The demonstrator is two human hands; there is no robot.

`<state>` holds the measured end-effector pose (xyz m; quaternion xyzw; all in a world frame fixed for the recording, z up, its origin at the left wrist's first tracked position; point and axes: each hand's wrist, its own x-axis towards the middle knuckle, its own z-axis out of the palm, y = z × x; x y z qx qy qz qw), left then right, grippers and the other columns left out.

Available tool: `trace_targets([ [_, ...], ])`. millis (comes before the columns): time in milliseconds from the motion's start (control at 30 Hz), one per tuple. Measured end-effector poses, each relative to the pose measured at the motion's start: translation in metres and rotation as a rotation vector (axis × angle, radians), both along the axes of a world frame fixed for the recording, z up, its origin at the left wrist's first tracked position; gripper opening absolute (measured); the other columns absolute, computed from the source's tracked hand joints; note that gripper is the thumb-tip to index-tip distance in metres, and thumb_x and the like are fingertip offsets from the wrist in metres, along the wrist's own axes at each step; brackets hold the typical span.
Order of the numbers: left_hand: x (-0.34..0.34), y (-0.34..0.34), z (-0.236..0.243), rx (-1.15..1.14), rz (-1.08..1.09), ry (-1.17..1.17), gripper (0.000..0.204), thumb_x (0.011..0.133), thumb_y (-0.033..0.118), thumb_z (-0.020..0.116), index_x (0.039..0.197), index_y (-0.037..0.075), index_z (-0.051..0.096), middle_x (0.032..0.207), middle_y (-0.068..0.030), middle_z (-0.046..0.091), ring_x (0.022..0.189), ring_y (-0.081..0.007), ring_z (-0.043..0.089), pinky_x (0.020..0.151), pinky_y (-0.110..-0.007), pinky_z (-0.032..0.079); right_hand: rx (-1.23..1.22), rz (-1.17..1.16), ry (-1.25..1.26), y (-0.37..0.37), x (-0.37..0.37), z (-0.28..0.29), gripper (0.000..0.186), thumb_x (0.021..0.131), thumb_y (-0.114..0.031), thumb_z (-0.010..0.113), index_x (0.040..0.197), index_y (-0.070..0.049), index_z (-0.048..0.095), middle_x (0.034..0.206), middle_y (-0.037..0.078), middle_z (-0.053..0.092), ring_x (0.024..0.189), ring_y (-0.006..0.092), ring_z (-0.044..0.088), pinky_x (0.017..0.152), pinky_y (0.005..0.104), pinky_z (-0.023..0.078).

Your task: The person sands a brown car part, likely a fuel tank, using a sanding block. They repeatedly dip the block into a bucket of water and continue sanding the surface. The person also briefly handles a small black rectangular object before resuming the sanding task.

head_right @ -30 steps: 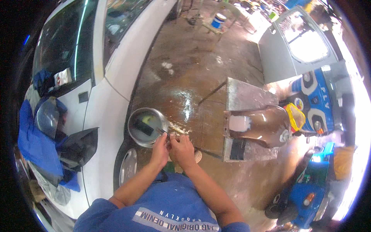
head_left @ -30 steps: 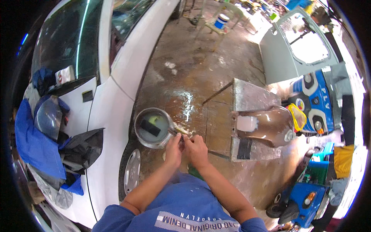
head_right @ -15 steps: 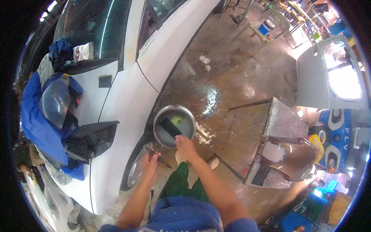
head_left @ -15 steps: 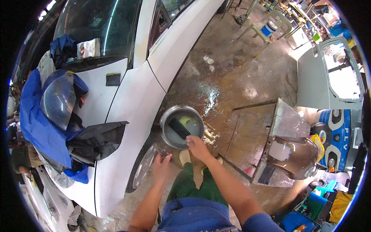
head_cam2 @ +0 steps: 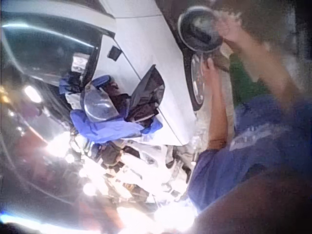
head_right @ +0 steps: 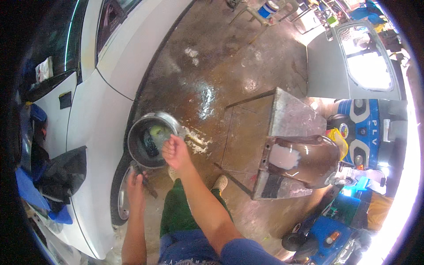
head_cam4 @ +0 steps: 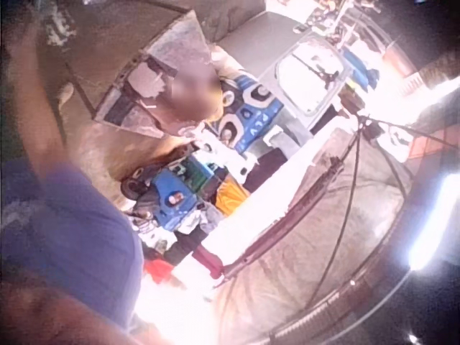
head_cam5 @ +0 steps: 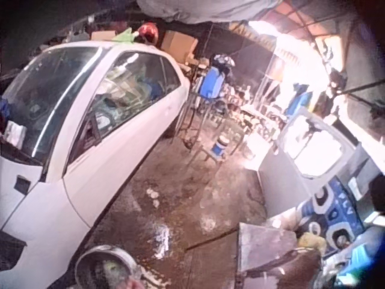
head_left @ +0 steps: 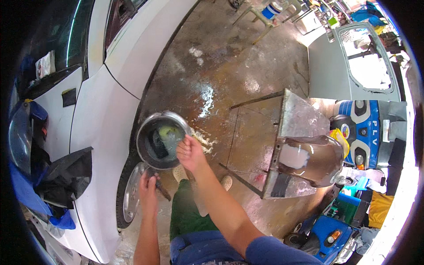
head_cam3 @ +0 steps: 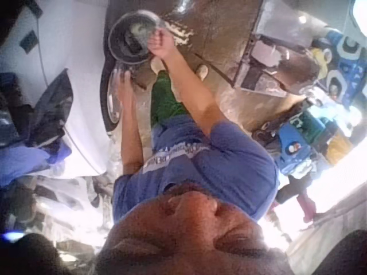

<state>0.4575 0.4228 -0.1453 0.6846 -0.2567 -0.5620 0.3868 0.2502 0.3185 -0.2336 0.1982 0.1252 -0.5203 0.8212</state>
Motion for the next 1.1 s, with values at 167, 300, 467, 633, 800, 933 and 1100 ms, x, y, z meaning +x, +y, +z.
trace_targets([
  [167,-0.226,-0.001,-0.009,-0.077,-0.353,0.445,0.035,0.105,0.02,0.06,0.135,0.002,0.063,0.12,-0.01,0.071,0.109,-0.0177,0.067,0.097,-0.032,0.051,-0.286,0.506,0.907,0.066,-0.161,0.196,0.029,0.111,-0.026,0.049,0.099,-0.007,0.066,0.062,0.0,0.052,0.049,0.0069,0.044,0.044,0.0231,0.037],
  [300,-0.398,0.034,-0.031,-0.509,-0.499,0.596,0.028,0.102,0.026,0.065,0.118,0.003,0.066,0.123,-0.0145,0.067,0.119,-0.0266,0.063,0.106,-0.042,0.048,-0.578,0.775,1.882,0.114,-0.27,0.26,0.02,0.103,-0.012,0.056,0.116,-0.002,0.068,0.089,0.009,0.07,0.077,0.0169,0.067,0.067,0.0303,0.054],
  [467,-0.523,0.035,0.017,-0.469,-0.434,-0.045,0.05,0.092,0.027,0.074,0.131,-0.001,0.063,0.133,-0.023,0.059,0.127,-0.0407,0.054,0.111,-0.048,0.043,-0.725,0.987,2.727,0.155,-0.46,0.243,0.041,0.102,-0.025,0.058,0.139,-0.008,0.064,0.138,0.02,0.064,0.132,0.0394,0.057,0.114,0.0525,0.043],
  [633,-0.547,0.053,0.007,-0.574,-0.364,-0.192,0.054,0.091,0.024,0.074,0.137,-0.001,0.062,0.131,-0.0221,0.061,0.125,-0.0403,0.054,0.11,-0.047,0.042,-0.806,1.058,3.212,0.17,-0.521,0.223,0.061,0.102,-0.048,0.055,0.152,-0.014,0.053,0.153,0.019,0.052,0.145,0.0423,0.043,0.121,0.0661,0.025],
  [800,-0.52,0.114,0.016,-0.552,-0.498,-0.253,0.053,0.094,0.021,0.074,0.141,0.0,0.061,0.131,-0.021,0.061,0.127,-0.0394,0.052,0.111,-0.046,0.04,-0.782,1.009,3.192,0.174,-0.526,0.212,0.067,0.101,-0.056,0.054,0.155,-0.015,0.05,0.154,0.019,0.05,0.145,0.0422,0.042,0.122,0.0693,0.02],
  [933,-0.536,0.067,0.003,-0.608,-0.407,-0.336,0.05,0.095,0.02,0.072,0.14,-0.001,0.061,0.133,-0.0206,0.06,0.125,-0.0394,0.053,0.112,-0.046,0.04,-0.778,1.051,3.161,0.173,-0.523,0.215,0.069,0.1,-0.057,0.054,0.155,-0.015,0.05,0.154,0.019,0.05,0.146,0.0414,0.041,0.122,0.0695,0.02],
  [1100,-0.538,0.047,-0.012,-0.637,-0.419,-0.3,0.05,0.096,0.023,0.07,0.137,-0.004,0.063,0.133,-0.0225,0.062,0.122,-0.0422,0.056,0.107,-0.049,0.043,-0.784,1.086,3.147,0.167,-0.521,0.216,0.07,0.1,-0.058,0.054,0.155,-0.014,0.05,0.154,0.02,0.05,0.146,0.0408,0.04,0.122,0.0694,0.02],
])
